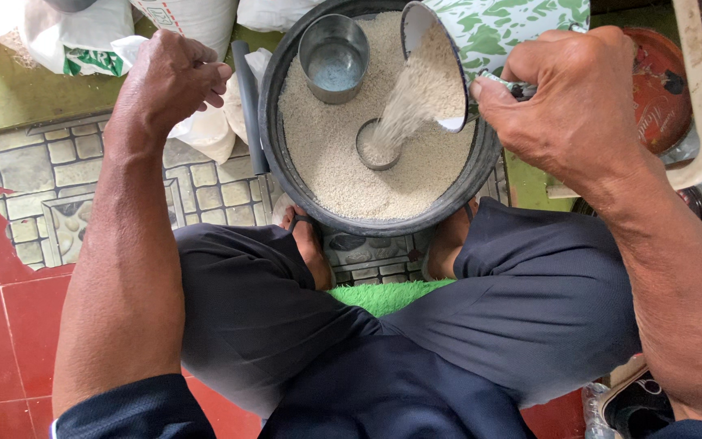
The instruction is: The person pours rice from a metal cup into a plastic bag, uses a plastic tube to level the rice in containers, and fills a smaller plastic bag using a scoop.
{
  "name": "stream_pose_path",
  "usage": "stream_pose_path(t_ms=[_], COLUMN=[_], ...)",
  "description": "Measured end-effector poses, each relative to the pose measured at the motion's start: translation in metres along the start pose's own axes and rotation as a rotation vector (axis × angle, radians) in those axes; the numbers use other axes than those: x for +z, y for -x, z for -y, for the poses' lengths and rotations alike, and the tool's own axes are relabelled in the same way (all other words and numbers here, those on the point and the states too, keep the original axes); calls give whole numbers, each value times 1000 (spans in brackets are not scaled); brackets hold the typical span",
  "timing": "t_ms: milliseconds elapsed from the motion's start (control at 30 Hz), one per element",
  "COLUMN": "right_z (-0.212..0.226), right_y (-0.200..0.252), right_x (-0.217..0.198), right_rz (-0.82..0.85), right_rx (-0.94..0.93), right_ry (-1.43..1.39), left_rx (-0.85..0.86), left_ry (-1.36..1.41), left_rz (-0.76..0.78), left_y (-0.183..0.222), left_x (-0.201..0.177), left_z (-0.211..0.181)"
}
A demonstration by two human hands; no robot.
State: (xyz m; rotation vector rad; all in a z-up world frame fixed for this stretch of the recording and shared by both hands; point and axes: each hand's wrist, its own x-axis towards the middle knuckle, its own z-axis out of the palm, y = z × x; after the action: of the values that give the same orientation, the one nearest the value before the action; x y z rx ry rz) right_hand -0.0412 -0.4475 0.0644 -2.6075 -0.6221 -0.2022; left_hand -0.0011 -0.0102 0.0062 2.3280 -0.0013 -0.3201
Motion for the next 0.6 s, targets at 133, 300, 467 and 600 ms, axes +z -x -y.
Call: stream_pose_path(t_ms=[133, 300, 467, 600], right_z=[0, 5, 8, 2], right_y=[-1, -2, -1, 1], right_x=[-2, -5, -6, -1], right_rz=[-1, -8, -13, 5], right_rx=[-3, 4, -3, -21], right_ry=[35, 45, 24, 44], left_rx=[-43, -53, -9, -29], left_ry=[-23, -24, -26, -46], left_rz=[-4, -4, -2, -11], left_y=[0, -1, 0, 0], left_x=[1, 0, 0, 1], left_z=[-2, -2, -2, -5])
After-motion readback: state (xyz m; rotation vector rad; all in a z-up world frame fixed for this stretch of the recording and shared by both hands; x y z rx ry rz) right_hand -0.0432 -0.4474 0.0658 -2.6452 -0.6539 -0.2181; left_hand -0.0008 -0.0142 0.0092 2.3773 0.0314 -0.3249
